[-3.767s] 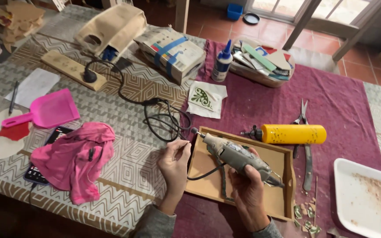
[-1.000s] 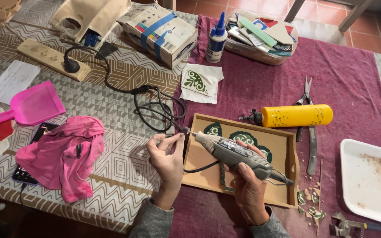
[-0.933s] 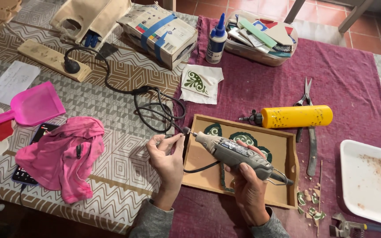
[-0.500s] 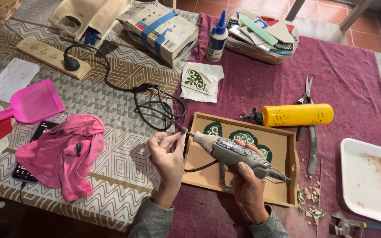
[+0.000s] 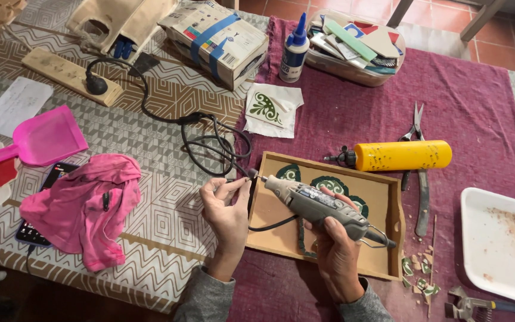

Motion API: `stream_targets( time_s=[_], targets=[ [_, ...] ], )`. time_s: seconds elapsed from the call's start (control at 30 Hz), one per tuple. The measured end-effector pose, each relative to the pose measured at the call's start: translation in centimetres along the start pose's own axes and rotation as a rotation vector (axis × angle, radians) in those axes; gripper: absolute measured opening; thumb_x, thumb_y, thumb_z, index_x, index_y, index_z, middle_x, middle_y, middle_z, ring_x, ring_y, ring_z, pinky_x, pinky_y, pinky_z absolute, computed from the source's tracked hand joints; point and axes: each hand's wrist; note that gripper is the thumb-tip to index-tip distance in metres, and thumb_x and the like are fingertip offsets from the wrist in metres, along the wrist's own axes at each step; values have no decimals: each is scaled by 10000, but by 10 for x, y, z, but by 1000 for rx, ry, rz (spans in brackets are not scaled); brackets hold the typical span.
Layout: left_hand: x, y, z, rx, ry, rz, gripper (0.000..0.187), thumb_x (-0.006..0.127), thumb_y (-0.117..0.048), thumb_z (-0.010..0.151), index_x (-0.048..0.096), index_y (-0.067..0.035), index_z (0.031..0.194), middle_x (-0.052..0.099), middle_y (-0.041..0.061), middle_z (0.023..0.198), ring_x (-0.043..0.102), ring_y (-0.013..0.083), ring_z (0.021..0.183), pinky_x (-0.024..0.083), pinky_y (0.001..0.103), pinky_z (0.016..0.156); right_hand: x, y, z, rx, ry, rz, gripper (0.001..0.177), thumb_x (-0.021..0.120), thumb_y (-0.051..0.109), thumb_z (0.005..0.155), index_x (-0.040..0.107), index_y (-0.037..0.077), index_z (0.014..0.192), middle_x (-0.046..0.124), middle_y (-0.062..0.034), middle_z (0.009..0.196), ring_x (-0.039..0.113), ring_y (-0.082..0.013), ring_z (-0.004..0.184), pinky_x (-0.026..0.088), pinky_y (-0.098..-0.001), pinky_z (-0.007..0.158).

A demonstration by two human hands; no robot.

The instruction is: Applying glue and placing cut mosaic tiles onto a wooden tray to create a decorative design, including cutting pieces with nippers and sanding them with a rotary tool.

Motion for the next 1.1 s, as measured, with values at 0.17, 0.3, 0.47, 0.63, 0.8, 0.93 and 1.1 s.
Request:
stream_targets(
  time_s=[0.17,0.3,0.47,0.63,0.8,0.93,1.1],
  targets=[
    [-2,0,-1,67,31,50,395,769,28,837,519,-3,1141,779,135,950,747,164,786,627,259,723,-3,0,-2,-5,23,-27,599,647,21,801,457,86,1366,506,-211,1482,598,-415,1234,643,-367,822],
    [-2,16,5,193,75,126,376,757,24,858,700,-94,1210,759,34,962,695,129,821,624,238,761,-2,3,3,4,-28,-13,594,651,75,815,437,83,1369,477,-201,1507,616,-367,1184,635,-314,800],
    [-5,-3,10,-67,84,28,138,751,0,842,776,-30,973,797,62,931,734,138,784,622,237,748,-4,3,3,0,-43,-3,577,643,65,821,447,91,1363,499,-194,1496,613,-377,1198,629,-348,810],
    [-5,-9,10,-254,80,-165,141,738,21,848,755,39,986,808,123,918,751,142,773,621,214,718,-1,4,1,3,-17,-14,559,627,35,826,462,96,1356,513,-198,1489,612,-372,1215,629,-347,816],
    [-3,-4,12,-94,98,-22,132,764,-1,821,772,-9,953,780,71,1027,730,150,917,604,258,895,-2,3,1,-8,9,-17,582,644,33,808,467,83,1359,510,-208,1495,609,-389,1224,638,-353,816],
    [-5,5,10,-62,82,-36,95,772,12,830,781,-2,924,710,42,971,651,126,854,588,230,809,0,4,0,-16,12,-16,572,647,30,817,469,77,1359,513,-209,1494,609,-387,1226,639,-360,809],
    [-5,0,7,-139,58,-40,91,770,-10,835,754,19,920,788,87,860,720,129,710,618,219,688,1,3,-1,-17,20,-18,588,647,26,797,473,72,1357,505,-212,1495,609,-388,1221,636,-357,813]
  ],
)
Point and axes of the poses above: each hand's wrist, its own z-axis towards the middle knuckle, its own x-axis out of the palm, y = z × x
